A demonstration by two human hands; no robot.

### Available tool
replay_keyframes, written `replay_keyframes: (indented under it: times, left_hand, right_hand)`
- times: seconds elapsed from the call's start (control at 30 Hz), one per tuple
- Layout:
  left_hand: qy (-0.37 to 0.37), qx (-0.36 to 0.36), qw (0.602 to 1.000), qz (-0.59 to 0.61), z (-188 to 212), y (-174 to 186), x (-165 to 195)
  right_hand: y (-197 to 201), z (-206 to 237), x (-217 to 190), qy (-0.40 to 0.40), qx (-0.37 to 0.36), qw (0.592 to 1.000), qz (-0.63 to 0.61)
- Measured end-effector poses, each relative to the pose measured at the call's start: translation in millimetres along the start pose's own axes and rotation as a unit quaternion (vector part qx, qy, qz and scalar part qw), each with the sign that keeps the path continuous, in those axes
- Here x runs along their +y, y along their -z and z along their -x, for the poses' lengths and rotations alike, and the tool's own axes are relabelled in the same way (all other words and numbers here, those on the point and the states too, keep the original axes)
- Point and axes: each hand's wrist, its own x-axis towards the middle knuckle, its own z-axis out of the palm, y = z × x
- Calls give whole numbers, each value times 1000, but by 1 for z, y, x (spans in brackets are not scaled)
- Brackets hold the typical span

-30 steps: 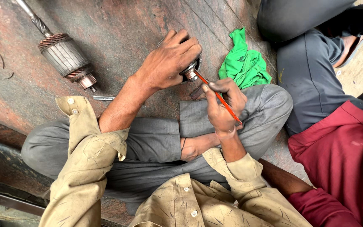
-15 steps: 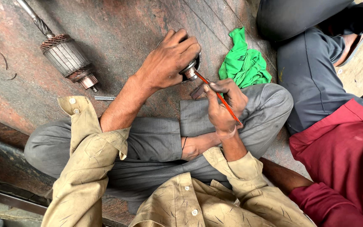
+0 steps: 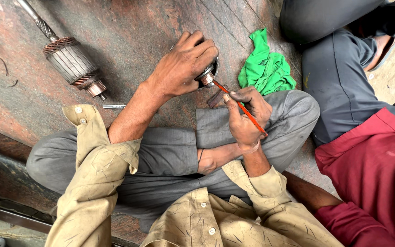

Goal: The person sits on the floor holding a motor end bell and uses a small file to work its inner edge, repeatedly fitting it over the armature shaft and lifting it off to rework the fit. Other people sit nearby handling small motor parts.

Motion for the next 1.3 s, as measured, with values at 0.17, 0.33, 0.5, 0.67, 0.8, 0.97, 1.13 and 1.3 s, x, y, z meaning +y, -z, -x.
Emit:
replay_keyframes:
  times: [0.17, 0.33, 0.5, 0.67, 0.8, 0.97, 1.13, 1.3]
  left_hand:
    - [5, 3, 1000, -4, 1, -1, -1]
    - [12, 2, 1000, -9, 1, -3, 0]
    - [8, -3, 1000, -5, 0, -3, -1]
    - [13, -7, 1000, 2, 0, -3, 0]
    - [39, -3, 999, -2, -1, -4, 1]
    - [38, 4, 999, 7, 0, -2, 3]
    - [27, 15, 999, 7, -1, 1, 6]
    - [28, 10, 1000, 6, -1, 2, 7]
  right_hand:
    - [-1, 2, 6, -44, 18, 997, -55]
    - [-3, 0, 7, -36, 4, 998, -55]
    - [-4, -4, -2, 38, 0, 999, 21]
    - [-12, -9, -4, 62, 9, 997, 50]
    - [-21, -6, 4, 63, 38, 996, 54]
    - [-29, 5, 20, 65, 84, 994, 30]
    - [-37, 12, 28, 66, 100, 992, 49]
    - [-29, 7, 22, 90, 72, 993, 38]
